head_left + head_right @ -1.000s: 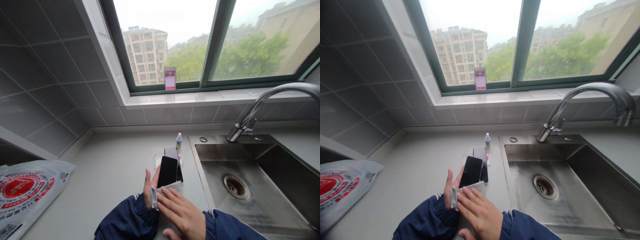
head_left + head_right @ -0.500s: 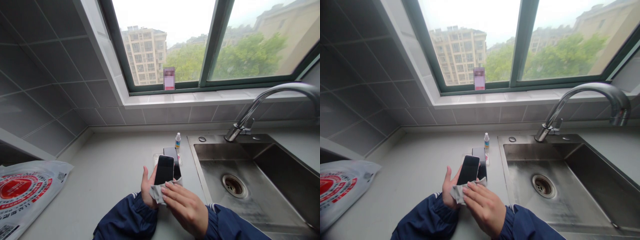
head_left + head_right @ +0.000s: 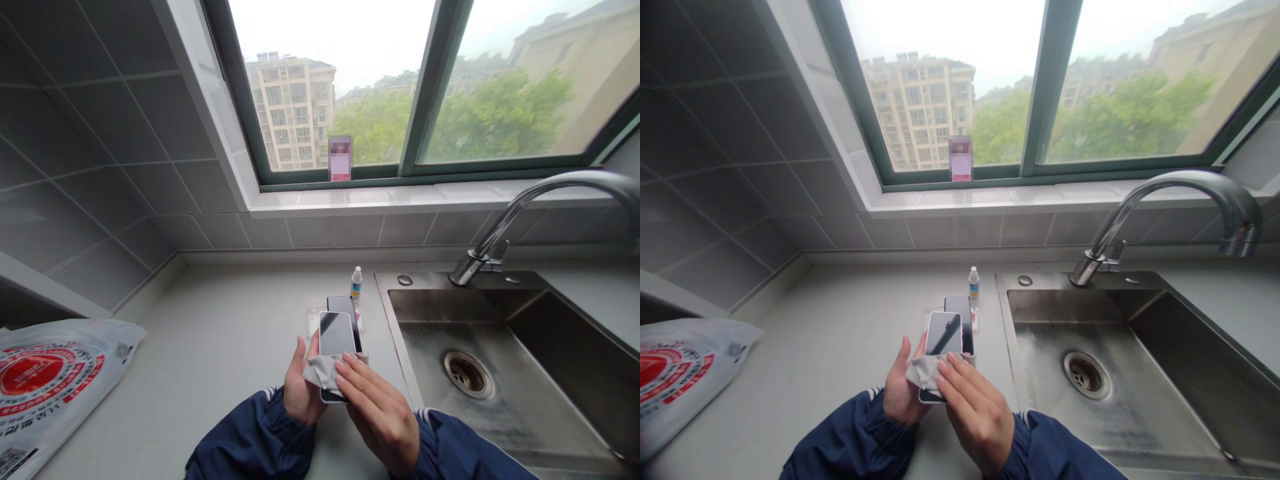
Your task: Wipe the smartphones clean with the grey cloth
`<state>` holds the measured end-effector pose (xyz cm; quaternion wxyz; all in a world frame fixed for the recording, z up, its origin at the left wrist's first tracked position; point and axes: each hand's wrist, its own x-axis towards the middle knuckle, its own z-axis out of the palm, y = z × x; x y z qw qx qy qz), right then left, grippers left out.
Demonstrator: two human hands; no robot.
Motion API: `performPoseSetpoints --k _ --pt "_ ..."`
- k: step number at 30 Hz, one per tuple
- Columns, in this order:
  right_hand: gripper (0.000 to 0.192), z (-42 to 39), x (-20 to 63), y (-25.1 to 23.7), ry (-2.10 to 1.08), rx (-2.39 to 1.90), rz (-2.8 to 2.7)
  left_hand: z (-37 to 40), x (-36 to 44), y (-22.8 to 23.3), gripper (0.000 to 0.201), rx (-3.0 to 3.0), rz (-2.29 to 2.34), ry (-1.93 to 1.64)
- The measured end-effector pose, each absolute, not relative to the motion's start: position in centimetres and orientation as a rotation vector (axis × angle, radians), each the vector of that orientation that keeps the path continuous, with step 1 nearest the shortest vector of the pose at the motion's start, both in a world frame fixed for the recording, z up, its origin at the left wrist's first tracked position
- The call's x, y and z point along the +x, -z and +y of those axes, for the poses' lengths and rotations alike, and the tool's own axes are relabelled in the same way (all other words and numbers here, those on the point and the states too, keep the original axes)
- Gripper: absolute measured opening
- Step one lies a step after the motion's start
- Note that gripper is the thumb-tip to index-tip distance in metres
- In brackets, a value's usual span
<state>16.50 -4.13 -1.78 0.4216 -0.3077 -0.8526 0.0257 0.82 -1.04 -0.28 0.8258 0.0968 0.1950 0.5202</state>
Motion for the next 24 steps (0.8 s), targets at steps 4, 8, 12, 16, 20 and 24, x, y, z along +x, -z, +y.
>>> performPoseSetpoints --k 4,8,12,16,20,24 --pt "0.054 -4.1 16.8 1.4 -0.143 -0.783 -2.025 -0.7 0.3 0.6 0.066 0.270 0.454 -1.094" --pt "0.050 -3.7 17.4 1.4 -0.300 -0.807 -1.817 -0.2 -0.2 1.5 0.063 0.362 0.493 -1.146" --pt "0.031 -3.2 17.9 1.4 -0.575 -0.897 -1.540 0.1 -0.6 1.7 0.057 0.382 0.556 -1.112" --pt "0.019 -2.0 18.8 1.0 -0.958 -1.073 -1.062 0.1 -0.6 1.4 0.056 0.422 0.609 -1.052" --pt "0.033 -0.2 19.7 1.1 -1.166 -1.082 -0.777 0.0 -0.1 1.6 0.046 0.551 0.749 -1.042" --pt "0.043 0.5 19.5 1.3 -1.355 -1.065 -0.691 -0.3 0.5 2.5 0.042 0.815 0.817 -1.041"
